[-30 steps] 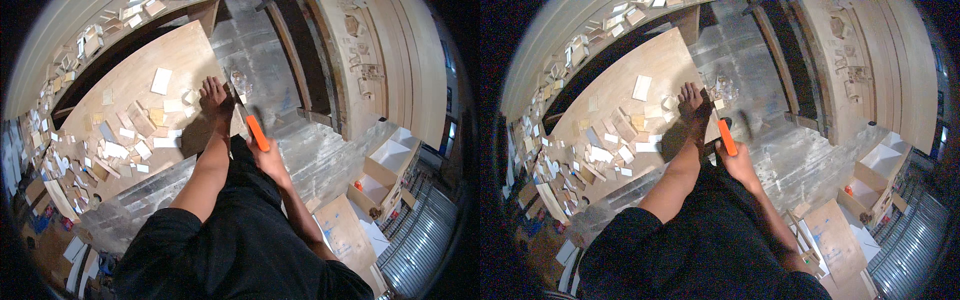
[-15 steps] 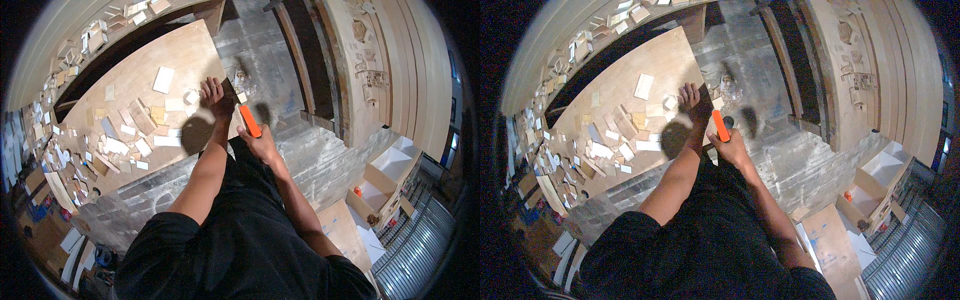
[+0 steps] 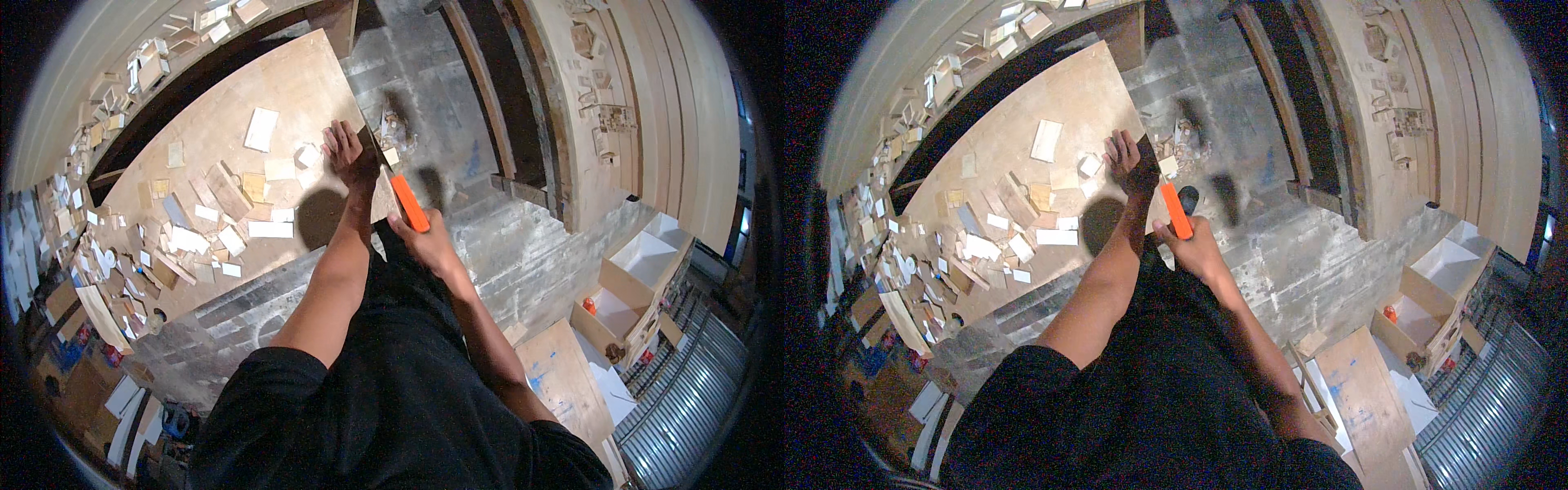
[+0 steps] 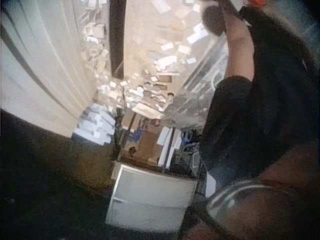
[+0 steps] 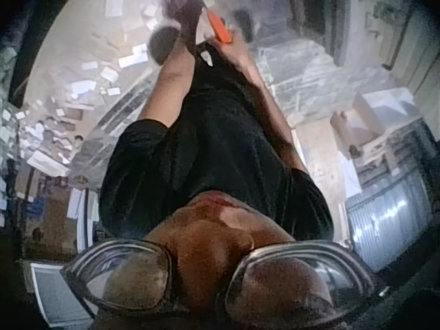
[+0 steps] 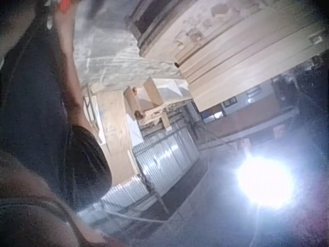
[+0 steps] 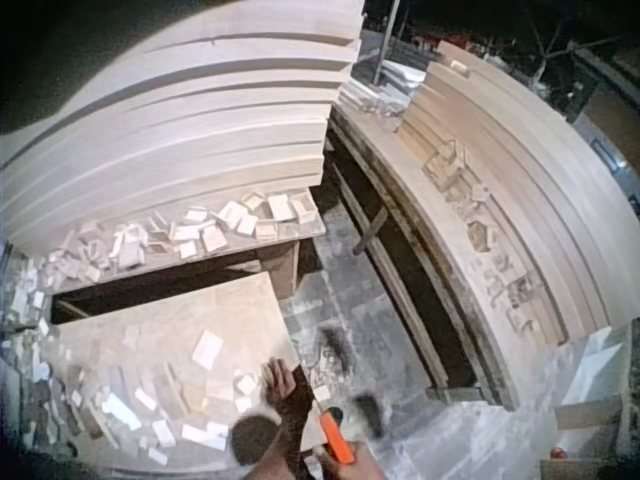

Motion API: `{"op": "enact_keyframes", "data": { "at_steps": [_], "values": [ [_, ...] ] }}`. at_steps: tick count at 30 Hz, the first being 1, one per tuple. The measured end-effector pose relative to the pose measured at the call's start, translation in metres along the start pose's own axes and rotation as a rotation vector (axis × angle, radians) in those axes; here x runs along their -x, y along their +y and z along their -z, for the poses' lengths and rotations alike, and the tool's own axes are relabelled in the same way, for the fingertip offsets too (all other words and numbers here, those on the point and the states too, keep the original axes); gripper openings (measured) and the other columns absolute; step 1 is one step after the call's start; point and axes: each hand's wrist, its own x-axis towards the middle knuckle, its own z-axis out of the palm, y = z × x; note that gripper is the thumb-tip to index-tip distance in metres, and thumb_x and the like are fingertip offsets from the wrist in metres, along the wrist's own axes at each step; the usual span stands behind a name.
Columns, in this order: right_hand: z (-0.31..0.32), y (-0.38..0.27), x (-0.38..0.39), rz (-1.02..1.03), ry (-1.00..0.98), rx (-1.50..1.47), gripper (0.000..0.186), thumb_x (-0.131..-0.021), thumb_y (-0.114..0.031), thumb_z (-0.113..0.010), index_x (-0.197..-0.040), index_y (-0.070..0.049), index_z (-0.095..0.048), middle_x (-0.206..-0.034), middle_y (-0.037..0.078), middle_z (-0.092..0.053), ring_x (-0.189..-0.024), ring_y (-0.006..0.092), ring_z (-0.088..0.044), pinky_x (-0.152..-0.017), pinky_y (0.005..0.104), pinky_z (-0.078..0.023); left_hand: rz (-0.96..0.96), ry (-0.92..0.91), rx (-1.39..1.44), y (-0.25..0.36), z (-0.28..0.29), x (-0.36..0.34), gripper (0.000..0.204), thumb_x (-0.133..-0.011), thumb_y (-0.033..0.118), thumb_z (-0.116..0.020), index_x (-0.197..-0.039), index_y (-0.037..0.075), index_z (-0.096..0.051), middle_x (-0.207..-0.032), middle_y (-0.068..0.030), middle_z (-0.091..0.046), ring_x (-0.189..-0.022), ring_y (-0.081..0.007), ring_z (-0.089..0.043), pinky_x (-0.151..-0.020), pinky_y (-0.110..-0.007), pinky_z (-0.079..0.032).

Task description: The person saws a piece of wood using a hand saw on a workbench.

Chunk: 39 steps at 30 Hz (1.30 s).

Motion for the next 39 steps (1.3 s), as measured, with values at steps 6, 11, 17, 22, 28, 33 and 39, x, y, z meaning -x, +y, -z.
{"op": "enact_keyframes", "data": {
  "at_steps": [6,11,17,22,28,33,39],
  "values": [
    [0.021,-0.004,0.07,-0.04,0.09,0.03,0.049,-0.096,-0.037,-0.069,-0.064,-0.003,-0.053,-0.055,-0.002,-0.045,-0.055,0.0074,-0.041,-0.049,0.0317,-0.033,0.021,-0.037,0.075,-0.009,-0.004,0.004,0.071,-0.089,0.03,-0.056,-0.151,0.0,-0.036,-0.161,-0.0185,-0.03,-0.151,-0.0391,-0.021,-0.122,-0.054,-0.016],
    [0.006,0.003,0.0,-0.01,0.134,0.042,0.049,-0.096,-0.036,-0.068,-0.066,-0.001,-0.052,-0.056,-0.002,-0.045,-0.061,0.0056,-0.042,-0.052,0.0304,-0.034,-0.017,-0.036,0.075,-0.001,0.002,0.007,0.072,-0.091,0.031,-0.054,-0.151,-0.001,-0.034,-0.162,-0.0189,-0.028,-0.151,-0.0398,-0.021,-0.123,-0.053,-0.015],
    [-0.017,0.025,-0.005,0.101,0.057,0.023,0.047,-0.096,-0.034,-0.068,-0.069,0.0,-0.051,-0.063,-0.002,-0.04,-0.066,0.0076,-0.038,-0.056,0.0325,-0.038,-0.006,-0.011,-0.028,-0.005,-0.003,0.007,0.069,-0.091,0.032,-0.052,-0.151,0.002,-0.036,-0.161,-0.0186,-0.029,-0.15,-0.0408,-0.022,-0.122,-0.055,-0.016],
    [0.01,0.023,0.045,0.003,0.044,0.087,0.048,-0.099,-0.033,-0.065,-0.067,0.002,-0.057,-0.055,0.004,-0.049,-0.057,0.0097,-0.043,-0.053,0.0352,-0.041,0.054,-0.066,0.125,-0.003,0.005,0.01,0.067,-0.09,0.026,-0.053,-0.151,0.002,-0.036,-0.161,-0.019,-0.029,-0.15,-0.0409,-0.022,-0.122,-0.055,-0.016],
    [0.014,0.005,0.028,-0.022,0.004,0.027,0.05,-0.097,-0.036,-0.067,-0.065,-0.004,-0.046,-0.057,-0.004,-0.04,-0.057,0.0071,-0.035,-0.05,0.0323,-0.032,0.016,-0.034,0.01,-0.009,-0.011,0.005,0.066,-0.091,0.025,-0.053,-0.151,0.002,-0.036,-0.161,-0.0177,-0.028,-0.15,-0.0424,-0.022,-0.121,-0.056,-0.017],
    [-0.001,0.02,0.029,0.066,0.046,0.046,0.045,-0.094,-0.034,-0.07,-0.069,0.001,-0.056,-0.058,0.002,-0.05,-0.059,0.0092,-0.043,-0.055,0.034,-0.04,-0.023,-0.002,0.103,-0.005,-0.009,0.006,0.067,-0.092,0.027,-0.053,-0.152,0.002,-0.035,-0.162,-0.0181,-0.026,-0.15,-0.0434,-0.02,-0.121,-0.057,-0.016],
    [-0.002,0.012,0.02,0.071,0.035,0.009,0.041,-0.096,-0.03,-0.067,-0.074,0.003,-0.058,-0.058,0.005,-0.05,-0.06,0.0107,-0.045,-0.057,0.0355,-0.042,-0.015,-0.002,0.116,-0.01,-0.01,0.007,0.07,-0.089,0.025,-0.056,-0.151,0.0,-0.035,-0.162,-0.0187,-0.028,-0.151,-0.0414,-0.02,-0.121,-0.057,-0.017]
  ]
}}
